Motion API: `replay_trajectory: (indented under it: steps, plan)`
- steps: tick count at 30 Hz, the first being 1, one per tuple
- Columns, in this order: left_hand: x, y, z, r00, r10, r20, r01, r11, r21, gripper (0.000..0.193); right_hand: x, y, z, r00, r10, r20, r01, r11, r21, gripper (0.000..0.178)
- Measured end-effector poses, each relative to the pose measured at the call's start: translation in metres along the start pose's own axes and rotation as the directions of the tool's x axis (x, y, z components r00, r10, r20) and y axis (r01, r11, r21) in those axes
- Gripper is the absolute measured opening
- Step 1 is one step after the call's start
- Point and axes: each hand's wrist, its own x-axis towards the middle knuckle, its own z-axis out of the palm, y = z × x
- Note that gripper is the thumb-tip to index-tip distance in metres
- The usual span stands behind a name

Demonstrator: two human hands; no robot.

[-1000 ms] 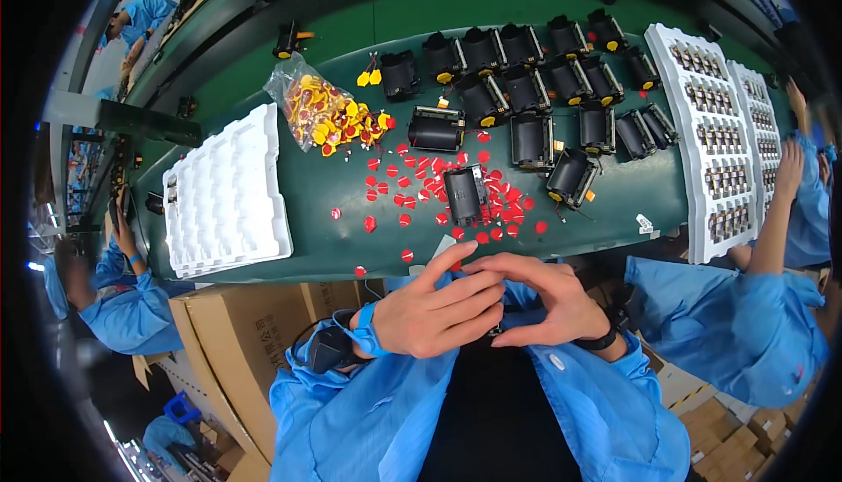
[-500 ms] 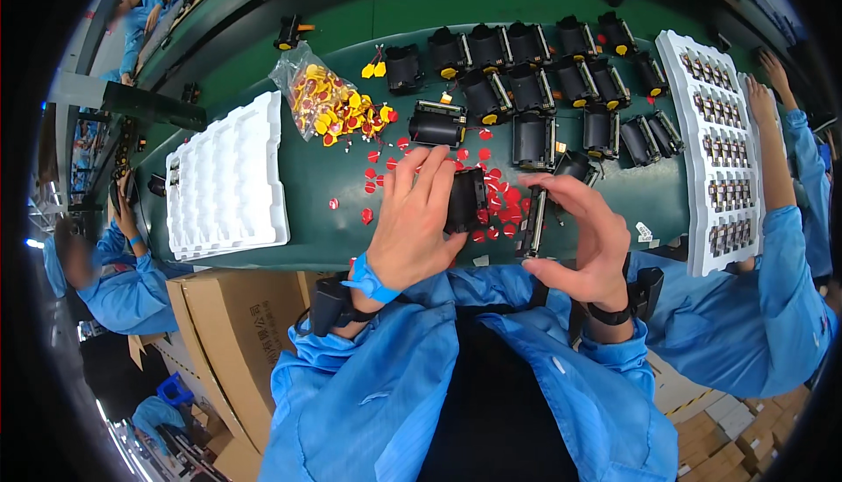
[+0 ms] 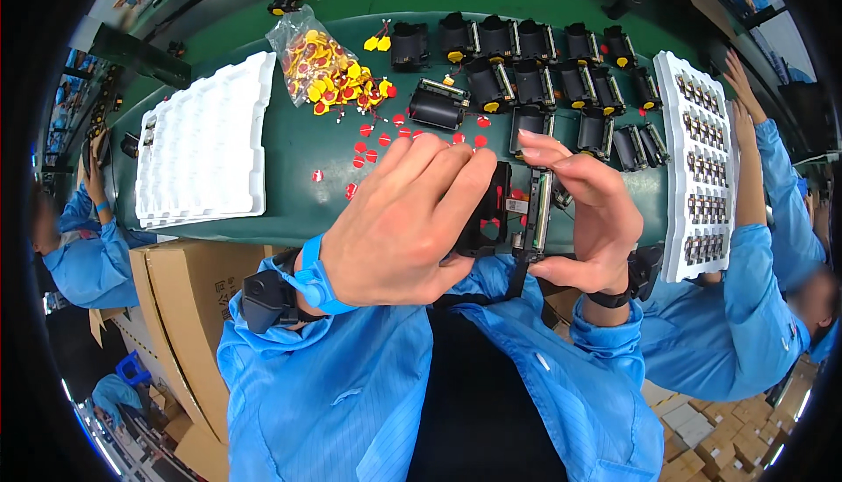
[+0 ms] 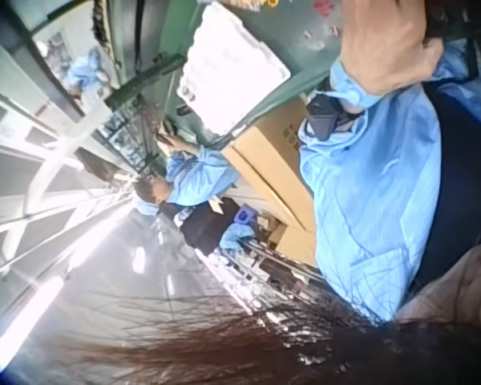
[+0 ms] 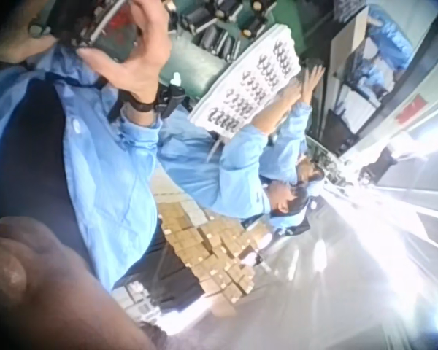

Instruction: Assembling small plastic and electronic parts by inserting color-coded components into black plastic housings on a production line.

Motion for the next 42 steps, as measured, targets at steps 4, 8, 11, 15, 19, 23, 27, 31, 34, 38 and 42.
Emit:
replay_trajectory:
  steps: [4,8,11,15,19,23,27,31,34,38,42]
  plan:
    - [0.0,0.002,-0.004,0.999,-0.014,0.036,0.014,1.0,0.004,0.088,0.008,0.0,0.003,0.999,0.016,0.039,-0.016,1.0,-0.016,0.079]
    - [0.001,-0.004,-0.003,1.0,0.024,-0.018,-0.024,1.0,-0.019,0.087,0.01,-0.002,0.003,0.984,0.145,0.102,-0.133,0.985,-0.11,0.07]
    - [0.0,-0.011,-0.004,0.999,0.008,-0.052,-0.012,0.996,-0.083,0.083,0.011,-0.001,-0.003,0.969,0.211,0.129,-0.189,0.968,-0.164,0.06]
    - [-0.001,-0.027,0.001,0.997,-0.061,-0.052,0.045,0.962,-0.268,0.074,0.01,0.005,-0.009,0.957,0.253,0.146,-0.23,0.96,-0.159,0.053]
    - [-0.003,-0.033,0.005,0.994,-0.107,0.028,0.11,0.94,-0.323,0.074,0.023,-0.005,-0.011,0.938,0.223,0.265,-0.127,0.934,-0.334,0.051]
    - [0.001,-0.032,0.003,0.993,-0.103,0.053,0.114,0.937,-0.331,0.073,0.034,-0.01,-0.015,0.89,0.209,0.404,-0.056,0.932,-0.357,0.05]
    - [-0.001,-0.031,0.004,0.985,-0.172,-0.009,0.152,0.892,-0.425,0.072,0.03,-0.012,-0.003,0.836,0.218,0.504,-0.005,0.921,-0.39,0.06]
    - [-0.005,-0.028,0.002,0.969,-0.249,-0.003,0.23,0.899,-0.373,0.074,0.008,-0.012,0.027,0.823,0.339,0.456,-0.01,0.811,-0.585,0.089]
    - [-0.009,-0.025,0.009,0.973,-0.216,-0.084,0.191,0.953,-0.235,0.07,-0.003,0.0,0.041,0.864,0.38,0.329,-0.109,0.78,-0.616,0.094]
    - [-0.017,-0.016,0.022,0.971,-0.1,-0.215,0.077,0.99,-0.116,0.074,-0.017,0.0,0.034,0.957,0.222,-0.186,-0.273,0.908,-0.319,0.07]
    - [-0.013,-0.012,0.039,0.975,-0.027,-0.223,-0.013,0.984,-0.177,0.078,-0.026,0.008,0.046,0.834,0.461,-0.304,-0.513,0.851,-0.114,0.014]
